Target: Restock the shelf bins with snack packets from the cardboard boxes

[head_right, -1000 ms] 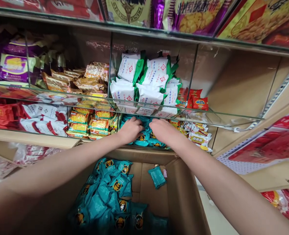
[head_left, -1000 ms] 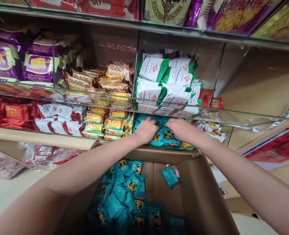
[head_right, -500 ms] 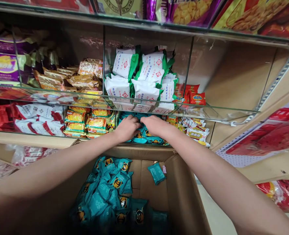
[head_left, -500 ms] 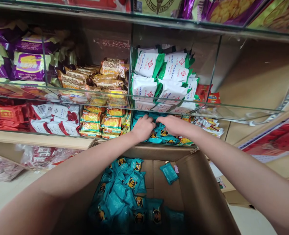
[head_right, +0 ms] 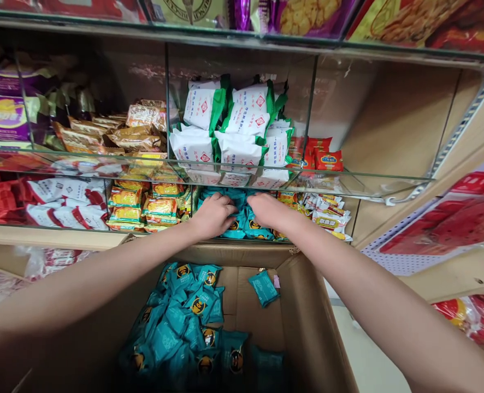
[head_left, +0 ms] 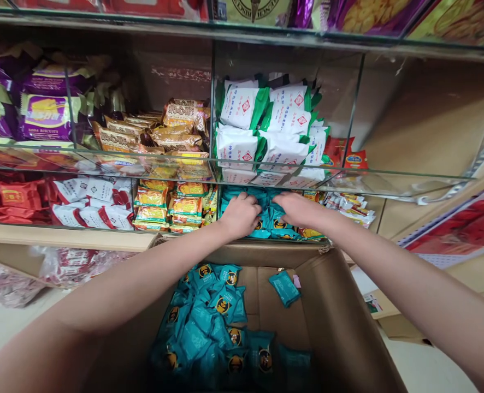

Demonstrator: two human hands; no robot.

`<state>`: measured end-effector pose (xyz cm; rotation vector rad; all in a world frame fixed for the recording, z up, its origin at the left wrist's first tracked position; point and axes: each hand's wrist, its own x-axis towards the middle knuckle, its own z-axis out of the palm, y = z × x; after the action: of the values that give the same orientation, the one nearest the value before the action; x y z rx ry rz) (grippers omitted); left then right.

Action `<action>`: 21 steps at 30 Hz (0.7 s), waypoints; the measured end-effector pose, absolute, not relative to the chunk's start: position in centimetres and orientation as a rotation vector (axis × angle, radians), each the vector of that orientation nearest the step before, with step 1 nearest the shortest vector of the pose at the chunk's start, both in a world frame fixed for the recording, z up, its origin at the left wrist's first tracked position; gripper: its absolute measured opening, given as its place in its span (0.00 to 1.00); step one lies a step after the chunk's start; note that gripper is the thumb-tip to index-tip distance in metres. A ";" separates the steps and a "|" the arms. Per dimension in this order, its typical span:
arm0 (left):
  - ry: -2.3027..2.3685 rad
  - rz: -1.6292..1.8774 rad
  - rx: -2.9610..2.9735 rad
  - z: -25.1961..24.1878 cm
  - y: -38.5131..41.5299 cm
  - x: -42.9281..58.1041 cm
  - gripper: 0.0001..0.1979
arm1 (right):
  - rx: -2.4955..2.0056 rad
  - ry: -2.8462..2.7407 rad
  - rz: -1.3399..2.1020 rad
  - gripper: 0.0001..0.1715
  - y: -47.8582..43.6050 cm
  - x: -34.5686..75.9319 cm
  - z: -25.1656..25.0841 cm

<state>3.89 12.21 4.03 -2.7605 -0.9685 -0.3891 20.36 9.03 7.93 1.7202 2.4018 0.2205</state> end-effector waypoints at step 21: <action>-0.874 -0.137 -2.867 3.1 11.2 6.9 0.31 | 1.648 2.538 0.792 0.32 5.8 23.2 3.1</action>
<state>6.94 11.18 3.14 -2.8674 -0.8744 -0.1374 23.19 5.79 3.09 1.6476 2.5381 0.7917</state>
